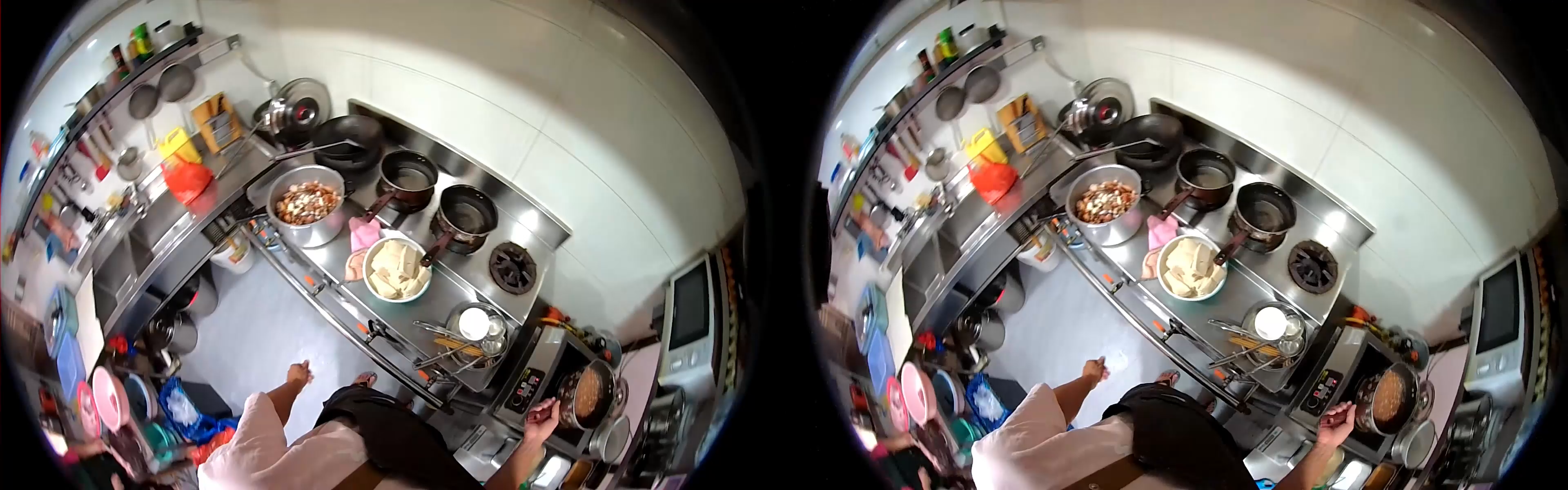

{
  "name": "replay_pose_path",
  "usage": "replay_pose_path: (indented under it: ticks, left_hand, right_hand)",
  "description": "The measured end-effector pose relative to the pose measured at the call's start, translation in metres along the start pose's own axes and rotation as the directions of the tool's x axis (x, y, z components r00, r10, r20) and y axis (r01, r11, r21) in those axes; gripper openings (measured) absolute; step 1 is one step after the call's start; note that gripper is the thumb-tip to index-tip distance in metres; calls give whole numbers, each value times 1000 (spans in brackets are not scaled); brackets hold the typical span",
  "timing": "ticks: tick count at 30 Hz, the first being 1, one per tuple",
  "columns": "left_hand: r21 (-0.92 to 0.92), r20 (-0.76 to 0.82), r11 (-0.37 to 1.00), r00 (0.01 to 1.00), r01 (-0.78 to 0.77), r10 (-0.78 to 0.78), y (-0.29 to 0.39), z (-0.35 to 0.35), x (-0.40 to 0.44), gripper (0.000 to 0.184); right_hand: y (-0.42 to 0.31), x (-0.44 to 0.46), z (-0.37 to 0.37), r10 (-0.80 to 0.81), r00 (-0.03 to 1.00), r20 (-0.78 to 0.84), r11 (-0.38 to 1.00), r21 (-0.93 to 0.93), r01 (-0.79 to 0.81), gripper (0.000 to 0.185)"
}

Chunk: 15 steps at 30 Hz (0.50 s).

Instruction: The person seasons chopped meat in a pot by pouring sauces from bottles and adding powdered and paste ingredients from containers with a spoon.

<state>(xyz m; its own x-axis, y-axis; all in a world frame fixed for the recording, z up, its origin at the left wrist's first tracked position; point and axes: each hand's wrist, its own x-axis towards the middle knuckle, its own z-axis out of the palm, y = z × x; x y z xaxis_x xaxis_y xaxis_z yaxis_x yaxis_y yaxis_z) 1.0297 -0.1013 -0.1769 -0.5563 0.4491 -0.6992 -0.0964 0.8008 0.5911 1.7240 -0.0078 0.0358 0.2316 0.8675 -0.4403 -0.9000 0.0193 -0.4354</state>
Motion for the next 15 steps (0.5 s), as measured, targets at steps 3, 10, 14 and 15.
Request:
replay_pose_path:
  ticks: [3,10,14,15]
  left_hand:
    - [165,-118,956,967,242,-225,-54,-33,-52,45]
    - [124,107,979,979,159,-172,-101,-29,-92,37]
    - [-35,127,999,992,-15,19,-74,-23,-68,37]
    - [-75,118,995,991,-60,69,-65,-25,-61,37]
  right_hand:
    - [6,11,6,-5,981,191,950,307,-55,36]
    - [-11,15,9,24,979,201,957,277,-81,48]
    - [11,-8,38,-31,998,52,995,100,26,45]
    - [26,-15,46,-82,983,163,996,46,76,44]
